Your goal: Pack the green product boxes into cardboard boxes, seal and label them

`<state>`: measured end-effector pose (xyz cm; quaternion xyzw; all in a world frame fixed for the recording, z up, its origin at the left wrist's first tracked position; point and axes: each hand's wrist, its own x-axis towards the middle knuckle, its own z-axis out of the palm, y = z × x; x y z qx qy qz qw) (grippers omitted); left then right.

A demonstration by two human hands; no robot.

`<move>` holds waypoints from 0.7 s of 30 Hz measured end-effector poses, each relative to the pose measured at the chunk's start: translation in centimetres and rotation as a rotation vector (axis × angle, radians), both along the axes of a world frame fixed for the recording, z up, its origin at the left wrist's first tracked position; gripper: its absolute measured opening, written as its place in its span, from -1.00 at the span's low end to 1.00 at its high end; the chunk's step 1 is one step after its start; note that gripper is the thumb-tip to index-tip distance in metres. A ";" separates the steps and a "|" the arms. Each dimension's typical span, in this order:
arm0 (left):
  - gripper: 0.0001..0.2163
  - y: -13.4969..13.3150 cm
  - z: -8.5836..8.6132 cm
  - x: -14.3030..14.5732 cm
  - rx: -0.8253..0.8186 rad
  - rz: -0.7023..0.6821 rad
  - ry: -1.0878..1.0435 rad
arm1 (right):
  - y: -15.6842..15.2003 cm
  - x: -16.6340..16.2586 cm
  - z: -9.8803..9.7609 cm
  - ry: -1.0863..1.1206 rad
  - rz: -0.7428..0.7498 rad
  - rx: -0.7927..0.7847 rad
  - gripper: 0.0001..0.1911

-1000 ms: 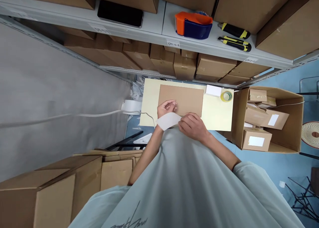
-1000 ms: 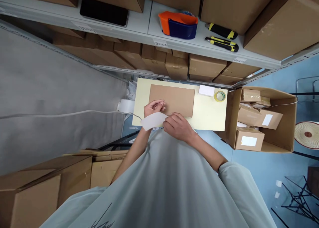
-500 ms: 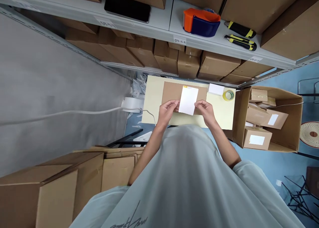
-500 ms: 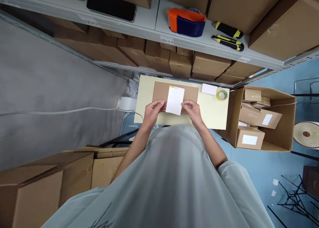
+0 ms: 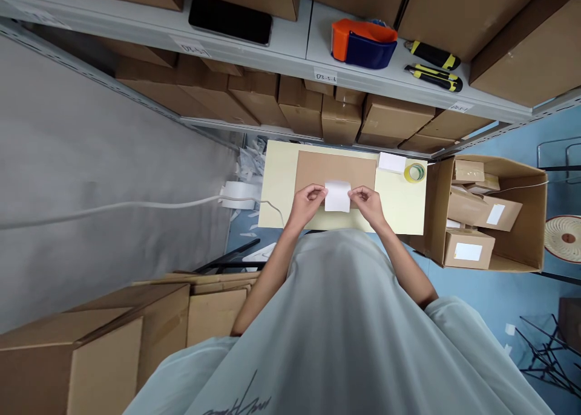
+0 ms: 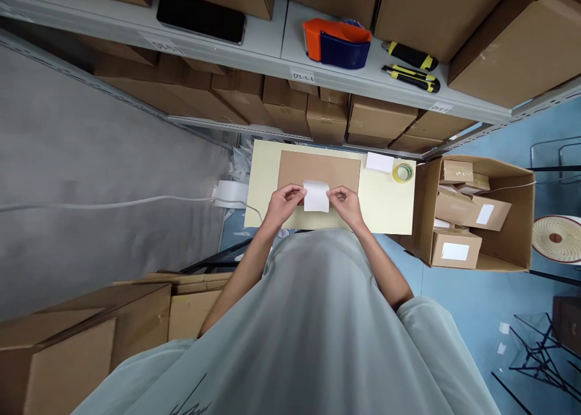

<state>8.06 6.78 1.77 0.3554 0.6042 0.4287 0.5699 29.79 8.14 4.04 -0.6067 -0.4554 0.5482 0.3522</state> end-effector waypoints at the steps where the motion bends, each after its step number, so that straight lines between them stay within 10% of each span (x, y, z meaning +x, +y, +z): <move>1: -0.60 0.2 -0.3 -0.1 0.013 -0.002 0.082 | 0.3 -0.2 -0.5 -0.019 -0.001 -0.010 -0.57; 21: -0.82 5.2 -3.2 0.2 -0.083 -0.232 0.650 | 4.6 -2.0 -3.0 -0.609 0.158 -0.136 -0.77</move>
